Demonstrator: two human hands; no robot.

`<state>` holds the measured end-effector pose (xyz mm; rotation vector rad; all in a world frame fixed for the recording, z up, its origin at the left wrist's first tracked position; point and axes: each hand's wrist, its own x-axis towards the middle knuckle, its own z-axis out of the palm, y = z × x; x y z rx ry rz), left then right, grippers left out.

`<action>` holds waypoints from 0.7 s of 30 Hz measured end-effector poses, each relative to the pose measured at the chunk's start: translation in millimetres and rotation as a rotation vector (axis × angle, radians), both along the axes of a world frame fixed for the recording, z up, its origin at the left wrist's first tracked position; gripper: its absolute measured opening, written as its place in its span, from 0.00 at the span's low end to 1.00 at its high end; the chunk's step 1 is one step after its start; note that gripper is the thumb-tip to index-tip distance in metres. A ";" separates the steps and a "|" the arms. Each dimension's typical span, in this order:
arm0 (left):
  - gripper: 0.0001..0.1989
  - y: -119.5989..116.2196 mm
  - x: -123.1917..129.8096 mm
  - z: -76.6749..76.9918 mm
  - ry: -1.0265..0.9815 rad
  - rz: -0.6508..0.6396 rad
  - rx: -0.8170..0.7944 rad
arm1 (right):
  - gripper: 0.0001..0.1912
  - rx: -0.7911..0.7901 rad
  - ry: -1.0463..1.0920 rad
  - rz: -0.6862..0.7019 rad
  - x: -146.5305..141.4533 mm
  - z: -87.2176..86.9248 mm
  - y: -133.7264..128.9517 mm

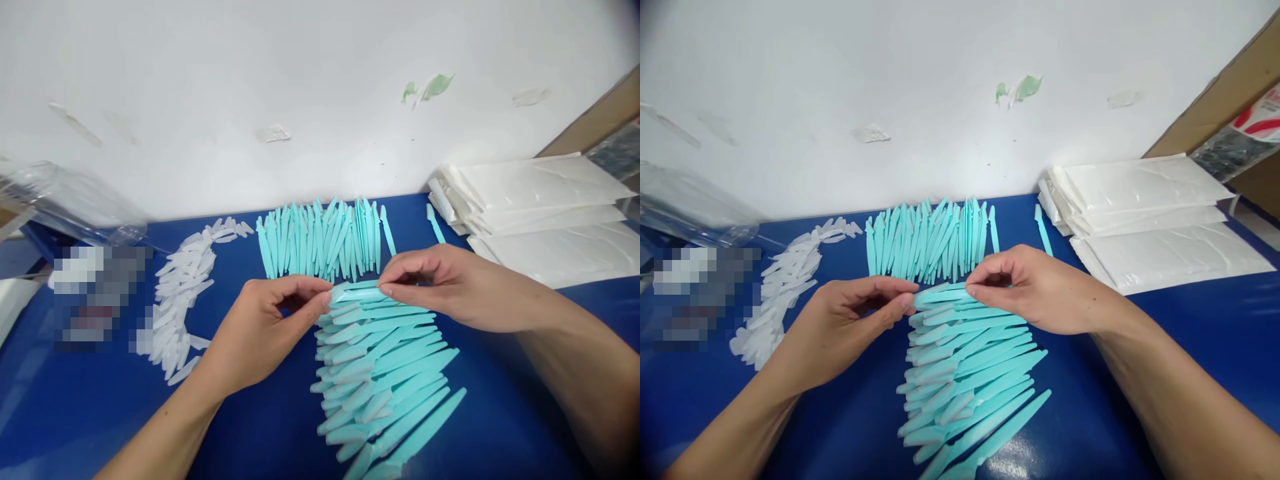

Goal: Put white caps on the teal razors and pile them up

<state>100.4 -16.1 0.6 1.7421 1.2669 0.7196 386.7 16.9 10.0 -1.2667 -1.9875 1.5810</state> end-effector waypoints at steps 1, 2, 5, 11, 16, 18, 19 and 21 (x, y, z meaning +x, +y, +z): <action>0.06 -1.5 1.2 0.8 0.039 -0.012 0.063 | 0.07 0.063 -0.029 -0.005 0.6 0.4 -0.1; 0.05 -2.7 2.2 1.1 0.074 -0.025 0.126 | 0.07 0.115 -0.062 -0.007 1.1 0.7 0.0; 0.06 -4.8 4.3 -2.0 0.139 -0.080 0.236 | 0.09 0.161 -0.151 0.012 1.7 1.3 0.7; 0.07 -6.6 4.1 -6.2 0.153 -0.190 0.189 | 0.09 0.113 -0.235 0.111 3.6 3.0 1.4; 0.10 -1.5 -5.0 8.7 0.149 -0.055 0.226 | 0.16 0.223 -0.293 -0.190 8.2 -5.9 10.4; 0.14 2.9 -12.2 14.4 0.184 0.062 0.258 | 0.17 0.342 -0.417 -0.401 6.3 -14.0 18.3; 0.15 5.2 -16.6 16.7 0.203 0.127 0.267 | 0.18 0.395 -0.495 -0.477 4.4 -18.1 22.8; 0.16 9.3 -26.9 21.3 0.230 0.261 0.276 | 0.20 0.461 -0.651 -0.523 -0.5 -24.8 31.7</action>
